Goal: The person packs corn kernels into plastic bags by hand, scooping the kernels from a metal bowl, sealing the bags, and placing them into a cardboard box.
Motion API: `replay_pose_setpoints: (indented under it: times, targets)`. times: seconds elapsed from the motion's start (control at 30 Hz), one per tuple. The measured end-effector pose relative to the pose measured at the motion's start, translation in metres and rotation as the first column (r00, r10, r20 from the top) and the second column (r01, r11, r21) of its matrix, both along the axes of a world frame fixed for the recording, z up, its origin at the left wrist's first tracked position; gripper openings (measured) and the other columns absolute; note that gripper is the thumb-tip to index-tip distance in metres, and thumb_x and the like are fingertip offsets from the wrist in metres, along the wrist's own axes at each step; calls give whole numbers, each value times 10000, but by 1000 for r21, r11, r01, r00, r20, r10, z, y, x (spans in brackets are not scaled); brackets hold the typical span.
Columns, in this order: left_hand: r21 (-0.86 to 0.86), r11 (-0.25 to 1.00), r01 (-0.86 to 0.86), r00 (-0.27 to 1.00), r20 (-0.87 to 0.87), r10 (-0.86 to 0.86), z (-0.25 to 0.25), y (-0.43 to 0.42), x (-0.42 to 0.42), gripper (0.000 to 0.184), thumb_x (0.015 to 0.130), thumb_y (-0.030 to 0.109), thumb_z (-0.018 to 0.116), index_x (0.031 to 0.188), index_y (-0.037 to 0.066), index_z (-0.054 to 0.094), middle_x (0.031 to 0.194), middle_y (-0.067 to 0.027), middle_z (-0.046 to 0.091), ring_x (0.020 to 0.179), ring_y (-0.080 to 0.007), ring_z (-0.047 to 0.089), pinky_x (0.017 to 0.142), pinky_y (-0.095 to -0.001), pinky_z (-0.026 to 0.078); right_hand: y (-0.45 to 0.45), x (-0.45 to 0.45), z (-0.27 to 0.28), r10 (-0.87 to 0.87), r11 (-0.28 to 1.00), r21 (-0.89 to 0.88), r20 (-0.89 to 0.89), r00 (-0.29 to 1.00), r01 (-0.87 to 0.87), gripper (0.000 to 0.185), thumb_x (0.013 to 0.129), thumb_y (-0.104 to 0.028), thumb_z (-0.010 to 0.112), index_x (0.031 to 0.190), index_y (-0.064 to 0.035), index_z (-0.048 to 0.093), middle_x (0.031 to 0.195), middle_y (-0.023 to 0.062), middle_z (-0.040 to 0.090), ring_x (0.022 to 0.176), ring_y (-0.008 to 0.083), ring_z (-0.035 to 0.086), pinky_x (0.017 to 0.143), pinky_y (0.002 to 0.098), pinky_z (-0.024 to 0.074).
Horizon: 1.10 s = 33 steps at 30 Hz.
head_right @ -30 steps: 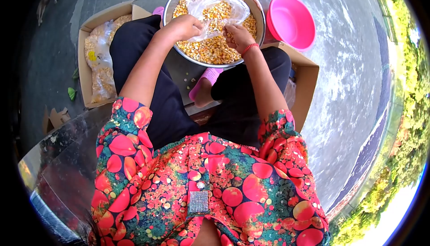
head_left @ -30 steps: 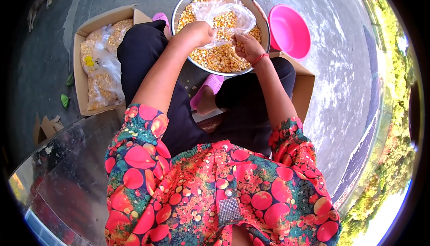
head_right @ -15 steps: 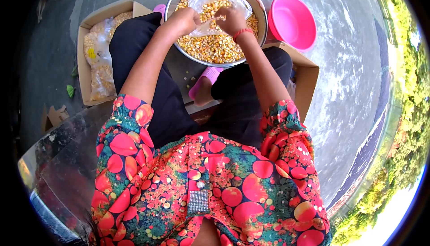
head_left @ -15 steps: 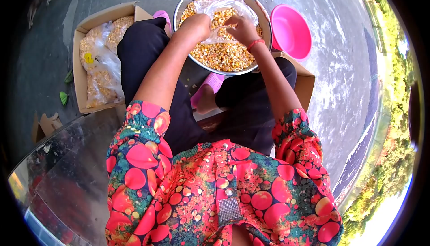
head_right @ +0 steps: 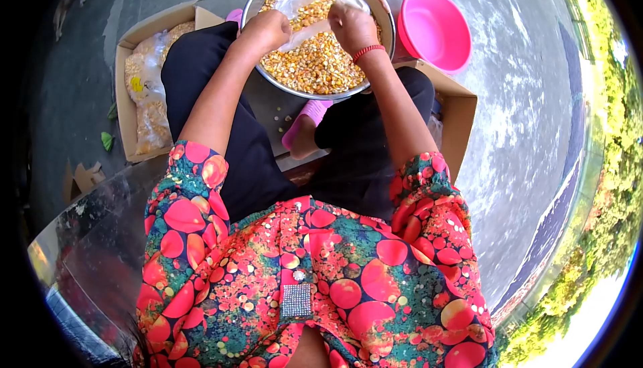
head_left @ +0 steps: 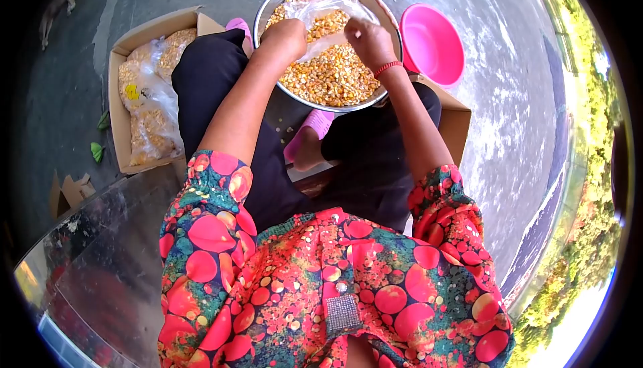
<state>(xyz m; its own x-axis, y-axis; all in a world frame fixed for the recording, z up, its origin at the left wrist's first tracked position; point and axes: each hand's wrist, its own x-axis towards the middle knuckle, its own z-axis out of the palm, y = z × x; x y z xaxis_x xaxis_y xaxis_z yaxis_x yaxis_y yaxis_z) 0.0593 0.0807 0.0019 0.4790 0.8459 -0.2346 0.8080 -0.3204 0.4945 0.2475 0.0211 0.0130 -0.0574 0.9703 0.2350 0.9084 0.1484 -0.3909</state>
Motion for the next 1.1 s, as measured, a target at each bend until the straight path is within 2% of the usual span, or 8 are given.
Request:
replay_pose_setpoints:
  times: [0.13, 0.23, 0.33, 0.57, 0.73, 0.97, 1.03, 1.1]
  targets:
    - [-40, 999, -13, 1000, -6, 13, 15, -5, -4, 155, 679, 126, 594, 808, 131, 681, 805, -126, 644, 775, -262, 622, 736, -351, 475, -27, 15, -22, 206, 955, -223, 30, 978, -194, 70, 726, -129, 599, 749, -67, 575, 712, 106, 612, 661, 263, 608, 616, 347, 480]
    - [-96, 995, 27, 1000, -5, -27, 27, -8, -5, 201, 723, 122, 564, 886, 167, 672, 894, -130, 637, 847, -253, 611, 777, -350, 463, -49, 13, -27, 81, 996, -38, -2, 997, -81, 77, 718, -146, 586, 737, -73, 572, 691, 119, 580, 724, 301, 588, 656, 381, 471]
    - [-68, 997, 22, 998, 62, -18, 20, -8, -3, 214, 720, 108, 551, 889, 158, 674, 909, -136, 633, 874, -263, 602, 801, -348, 453, -60, 9, -25, -183, 940, -281, 67, 981, 194, 138, 720, -209, 604, 760, -81, 572, 741, 127, 571, 739, 314, 585, 670, 393, 469]
    - [-45, 996, 72, 987, 147, -65, 16, -11, -3, 250, 694, 74, 535, 883, 149, 681, 916, -154, 628, 886, -288, 592, 824, -335, 440, -71, -21, -54, 32, 983, -181, 117, 993, -10, 318, 732, -324, 591, 960, -105, 560, 948, 153, 544, 863, 329, 543, 762, 397, 452]
    - [-95, 994, 57, 994, 97, -48, 19, -10, -2, 210, 683, 92, 559, 835, 150, 691, 865, -145, 638, 850, -277, 604, 805, -334, 451, -65, -21, -60, 194, 924, -362, 156, 969, -127, 320, 772, -312, 540, 1005, -93, 530, 906, 158, 545, 874, 328, 539, 801, 407, 429]
    - [-90, 994, 65, 996, 71, -58, 13, -8, -3, 174, 622, 126, 642, 790, 136, 687, 820, -121, 646, 802, -254, 615, 755, -333, 470, -54, 1, -78, -91, 895, -446, -197, 976, -7, 273, 823, -278, 516, 912, -42, 622, 735, 154, 592, 722, 266, 580, 677, 362, 454]
    - [-85, 989, 122, 993, 4, -122, 17, -8, -3, 157, 594, 135, 669, 750, 124, 675, 785, -106, 645, 778, -247, 618, 732, -335, 477, -52, 6, -66, -372, 768, -640, -455, 809, -7, 257, 855, -264, 512, 906, -31, 610, 629, 32, 534, 490, 89, 458, 436, 233, 369]
    - [-56, 992, 116, 993, -6, -116, 17, -9, -1, 149, 590, 136, 671, 738, 119, 669, 773, -101, 644, 771, -244, 619, 723, -337, 479, -50, 9, -32, -510, 646, -749, -565, 649, -144, 243, 866, -261, 499, 923, -46, 598, 649, 7, 506, 456, 59, 390, 397, 200, 298]
